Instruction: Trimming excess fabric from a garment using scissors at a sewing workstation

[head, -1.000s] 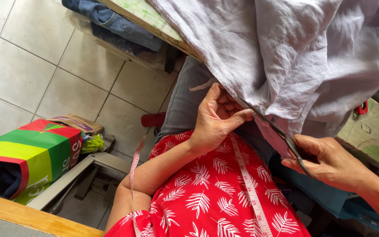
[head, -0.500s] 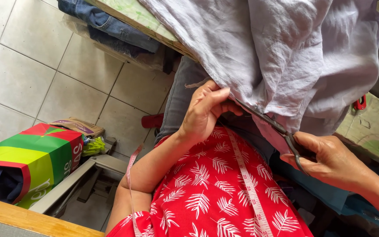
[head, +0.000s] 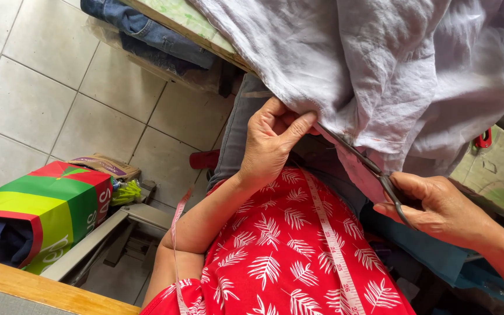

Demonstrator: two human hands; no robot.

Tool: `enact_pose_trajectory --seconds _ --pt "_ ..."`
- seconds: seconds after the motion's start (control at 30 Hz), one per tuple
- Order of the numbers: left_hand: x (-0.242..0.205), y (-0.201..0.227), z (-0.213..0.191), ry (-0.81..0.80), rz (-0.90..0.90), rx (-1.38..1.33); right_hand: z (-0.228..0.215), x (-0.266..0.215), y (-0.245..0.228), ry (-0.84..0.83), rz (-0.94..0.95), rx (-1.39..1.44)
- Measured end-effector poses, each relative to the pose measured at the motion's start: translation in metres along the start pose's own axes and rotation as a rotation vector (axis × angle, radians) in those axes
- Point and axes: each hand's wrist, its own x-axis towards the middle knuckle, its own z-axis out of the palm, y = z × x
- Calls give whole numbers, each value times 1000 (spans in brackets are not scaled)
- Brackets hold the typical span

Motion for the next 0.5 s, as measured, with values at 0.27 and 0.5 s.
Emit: enact_pose_trajectory --seconds 0.27,0.5 --pt "-1 11 -1 -82 22 -17 -2 0 5 27 -33 -31" --pt "-3 -5 -2 -194 79 -169 -2 -6 -1 8 -60 -34"
